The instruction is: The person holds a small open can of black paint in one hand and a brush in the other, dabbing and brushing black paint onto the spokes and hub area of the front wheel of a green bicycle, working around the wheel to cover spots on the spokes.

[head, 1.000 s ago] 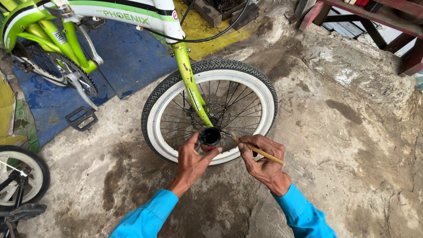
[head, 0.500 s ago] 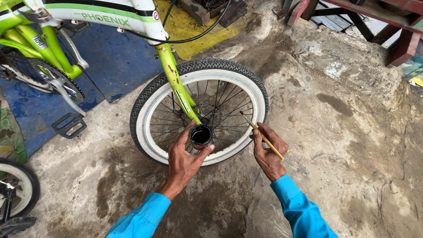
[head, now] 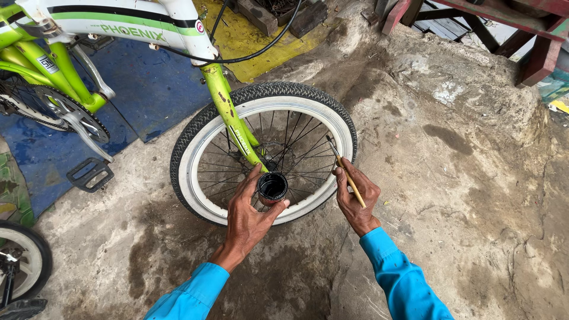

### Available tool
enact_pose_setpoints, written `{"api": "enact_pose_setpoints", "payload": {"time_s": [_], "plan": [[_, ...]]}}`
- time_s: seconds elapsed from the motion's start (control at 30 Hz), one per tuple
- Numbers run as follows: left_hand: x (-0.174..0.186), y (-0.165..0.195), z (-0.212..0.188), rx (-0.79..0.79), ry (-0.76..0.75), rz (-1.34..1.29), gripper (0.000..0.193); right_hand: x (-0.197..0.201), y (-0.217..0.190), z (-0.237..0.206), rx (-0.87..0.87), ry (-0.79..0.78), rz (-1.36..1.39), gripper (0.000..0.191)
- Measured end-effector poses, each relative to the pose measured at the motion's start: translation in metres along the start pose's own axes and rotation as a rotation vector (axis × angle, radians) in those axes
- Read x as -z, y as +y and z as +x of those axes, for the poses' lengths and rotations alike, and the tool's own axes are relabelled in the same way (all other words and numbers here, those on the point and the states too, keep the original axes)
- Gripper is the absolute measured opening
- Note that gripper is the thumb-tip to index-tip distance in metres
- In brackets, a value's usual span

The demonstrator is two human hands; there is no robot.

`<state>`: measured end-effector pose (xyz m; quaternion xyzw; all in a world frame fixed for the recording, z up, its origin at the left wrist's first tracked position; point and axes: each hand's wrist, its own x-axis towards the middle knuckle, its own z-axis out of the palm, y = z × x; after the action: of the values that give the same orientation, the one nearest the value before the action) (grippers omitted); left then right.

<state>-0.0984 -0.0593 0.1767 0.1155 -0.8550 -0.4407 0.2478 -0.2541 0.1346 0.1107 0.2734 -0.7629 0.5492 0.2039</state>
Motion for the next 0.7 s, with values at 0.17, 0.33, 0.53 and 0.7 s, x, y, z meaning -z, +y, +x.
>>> {"api": "enact_pose_setpoints", "payload": {"time_s": [0.17,0.33,0.53,0.7], "plan": [[-0.001,-0.001,-0.001,0.023,0.0,0.019,0.079,-0.003,0.003,0.001,0.01,0.002,0.009,0.03],[0.0,0.0,0.0,0.015,0.007,0.028,0.079,-0.008,0.006,0.001,-0.023,0.011,0.013,0.031],[0.002,0.004,0.0,0.041,0.002,0.001,0.086,-0.011,0.01,0.002,-0.039,0.004,-0.005,0.033],[0.001,0.002,0.001,0.045,0.007,0.008,0.088,-0.012,0.01,0.001,-0.072,0.009,0.009,0.034]]}}
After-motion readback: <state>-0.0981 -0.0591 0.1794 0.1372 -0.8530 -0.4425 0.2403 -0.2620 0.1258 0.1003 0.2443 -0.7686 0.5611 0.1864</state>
